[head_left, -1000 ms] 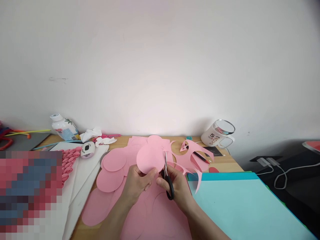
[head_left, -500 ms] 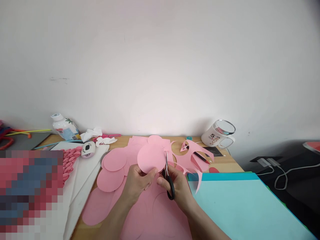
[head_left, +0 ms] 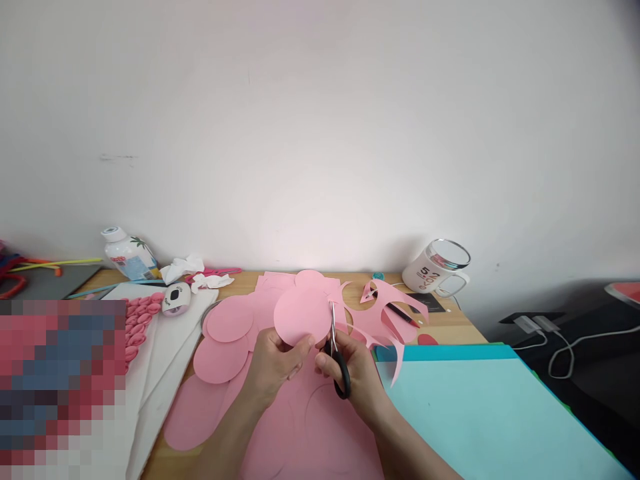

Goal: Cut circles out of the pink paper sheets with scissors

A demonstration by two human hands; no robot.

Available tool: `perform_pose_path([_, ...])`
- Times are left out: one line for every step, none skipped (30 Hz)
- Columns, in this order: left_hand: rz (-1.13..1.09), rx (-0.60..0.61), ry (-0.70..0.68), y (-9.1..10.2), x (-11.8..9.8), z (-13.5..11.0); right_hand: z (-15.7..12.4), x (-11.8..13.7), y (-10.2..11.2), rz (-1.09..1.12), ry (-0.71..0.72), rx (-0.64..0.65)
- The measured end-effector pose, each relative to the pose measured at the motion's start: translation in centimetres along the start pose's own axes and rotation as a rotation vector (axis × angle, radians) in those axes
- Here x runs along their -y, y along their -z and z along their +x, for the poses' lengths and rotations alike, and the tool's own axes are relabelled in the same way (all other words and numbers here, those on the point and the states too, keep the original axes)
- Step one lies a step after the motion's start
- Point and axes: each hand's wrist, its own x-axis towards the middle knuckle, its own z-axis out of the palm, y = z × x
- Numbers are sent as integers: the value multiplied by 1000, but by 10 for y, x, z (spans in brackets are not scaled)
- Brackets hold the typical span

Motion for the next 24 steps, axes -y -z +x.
perform_pose_path([-1, 1, -2, 0, 0, 0, 0, 0, 0, 7, -14, -2])
perform_pose_path([-1, 1, -3, 0, 0, 0, 0, 1, 0, 13, -30, -2])
perform_pose_path([1, -1, -5, 0, 0, 1, 0, 1, 0, 20, -45, 0])
perform_pose_path([3, -4, -7, 0, 0, 1, 0, 2, -1, 26, -56, 0])
perform_pose_path([7, -7, -10, 0, 0, 1, 0, 2, -1, 34, -64, 3])
perform_pose_path([10, -10, -11, 0, -1, 2, 0, 2, -1, 41, -69, 7])
perform_pose_path([12, -14, -12, 0, -1, 2, 0, 2, -1, 47, -71, 9])
perform_pose_path([14, -18, -9, 0, -1, 2, 1, 2, -1, 53, -71, 12])
perform_pose_path([16, -22, -6, 0, -1, 2, 1, 2, -1, 55, -70, 14])
perform_pose_path([17, -26, -4, 0, -2, 2, 1, 2, -1, 56, -70, 14])
perform_pose_path([17, -29, -2, 0, -2, 1, 1, 2, -1, 56, -67, 15])
perform_pose_path([17, -32, -2, 0, -1, 1, 1, 1, -1, 54, -63, 15])
perform_pose_path([15, -33, -4, 0, -1, 1, 0, 1, -1, 53, -57, 17])
perform_pose_path([13, -33, -7, 1, -1, 1, 0, 1, -1, 52, -50, 18])
perform_pose_path([10, -30, -11, 1, -1, 1, 0, 1, -1, 53, -43, 18])
perform_pose_path([9, -29, -15, 1, -1, 1, 0, 0, -1, 55, -39, 21])
perform_pose_path([8, -27, -20, 1, -1, 1, 0, 0, -1, 57, -35, 20])
perform_pose_path([8, -26, -26, 1, -1, 1, 0, 0, -1, 58, -34, 20])
perform_pose_path([7, -26, -30, 1, -1, 1, 1, 0, -1, 57, -33, 22])
perform_pose_path([6, -29, -34, 1, -1, 1, 1, 0, -1, 56, -33, 25])
perform_pose_path([3, -31, -37, 1, -1, 1, 1, 1, -1, 54, -32, 26])
perform_pose_path([-1, -32, -38, 1, -1, 1, 1, 1, -1, 52, -31, 27])
perform_pose_path([-4, -33, -39, 1, -1, 1, 1, 2, -1, 48, -30, 28])
perform_pose_path([-8, -35, -39, 1, 0, 1, 1, 3, -1, 43, -27, 31])
